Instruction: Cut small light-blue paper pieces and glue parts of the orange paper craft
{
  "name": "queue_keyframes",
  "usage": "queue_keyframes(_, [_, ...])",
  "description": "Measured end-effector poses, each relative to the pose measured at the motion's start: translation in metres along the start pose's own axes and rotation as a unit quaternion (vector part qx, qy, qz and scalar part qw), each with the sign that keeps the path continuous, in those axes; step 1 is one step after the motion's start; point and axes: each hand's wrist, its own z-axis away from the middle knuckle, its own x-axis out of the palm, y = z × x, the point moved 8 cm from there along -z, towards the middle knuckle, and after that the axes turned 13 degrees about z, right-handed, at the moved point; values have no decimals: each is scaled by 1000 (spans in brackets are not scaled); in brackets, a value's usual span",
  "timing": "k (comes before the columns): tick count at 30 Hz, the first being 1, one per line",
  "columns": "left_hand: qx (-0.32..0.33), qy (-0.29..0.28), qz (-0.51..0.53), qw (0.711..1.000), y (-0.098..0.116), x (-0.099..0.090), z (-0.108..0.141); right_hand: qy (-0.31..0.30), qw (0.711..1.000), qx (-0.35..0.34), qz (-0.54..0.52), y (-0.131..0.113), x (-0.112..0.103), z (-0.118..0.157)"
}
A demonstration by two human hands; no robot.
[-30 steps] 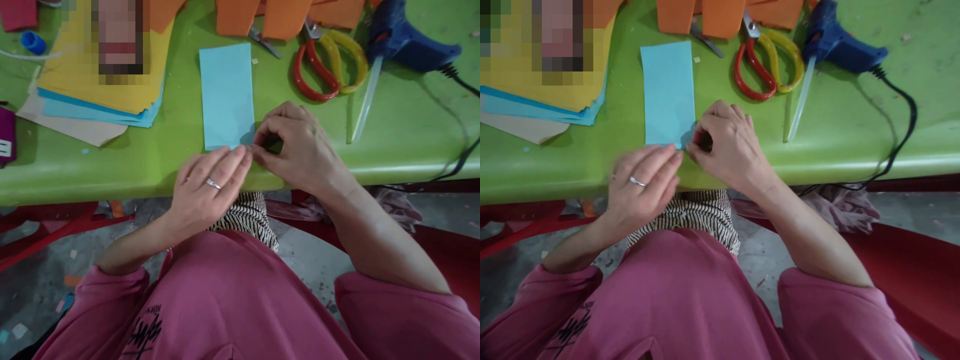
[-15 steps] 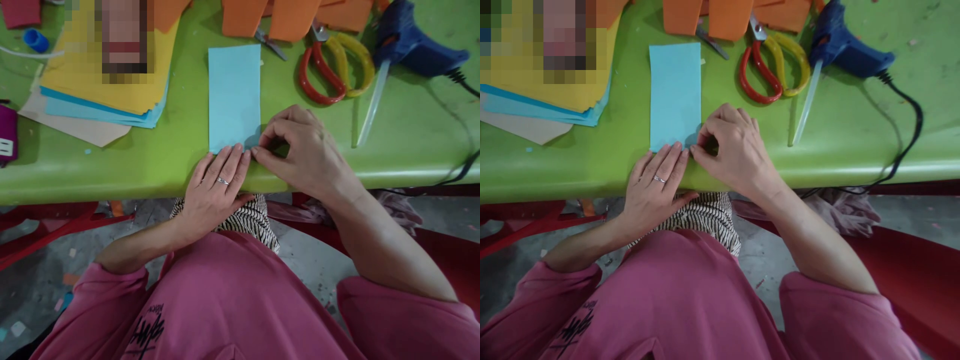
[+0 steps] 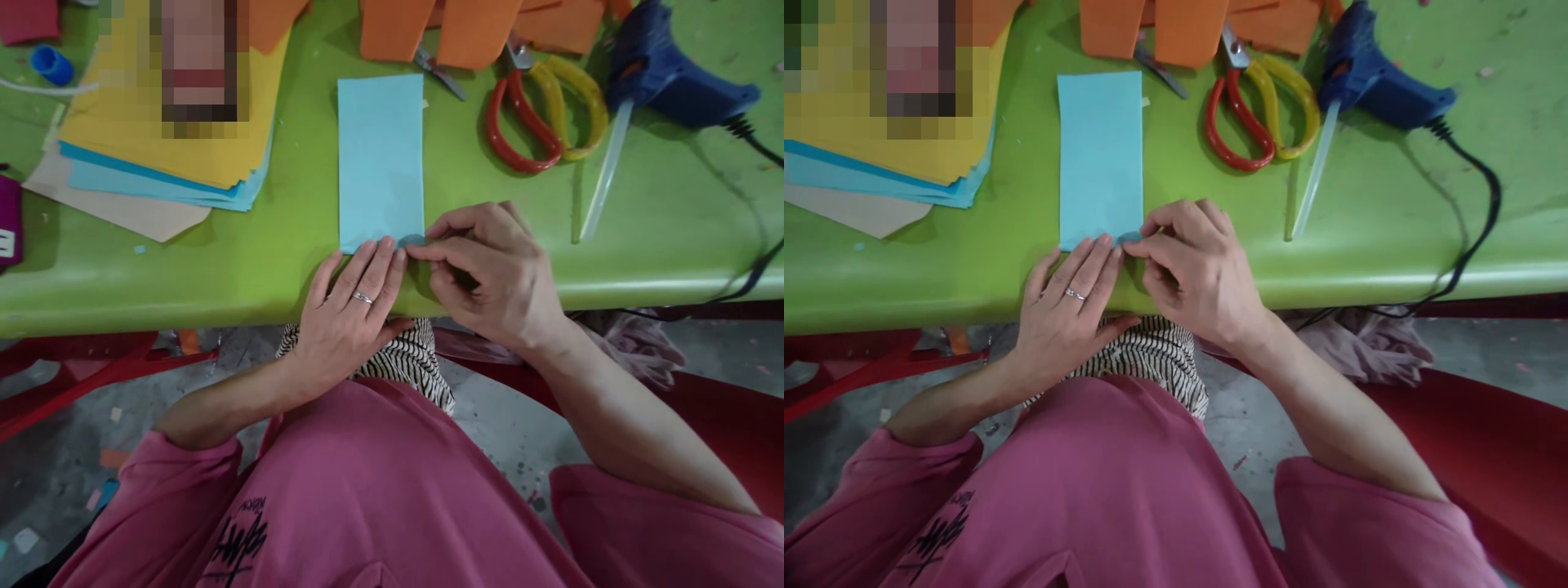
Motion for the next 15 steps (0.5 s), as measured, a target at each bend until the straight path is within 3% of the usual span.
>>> queue_keyframes(8, [-2, 12, -19, 1000, -9, -13, 5, -20, 991, -12, 133, -4, 7, 9])
queue_keyframes(15, [-48, 19, -24, 998, -33, -40, 20, -8, 995, -12, 95, -2, 9, 10])
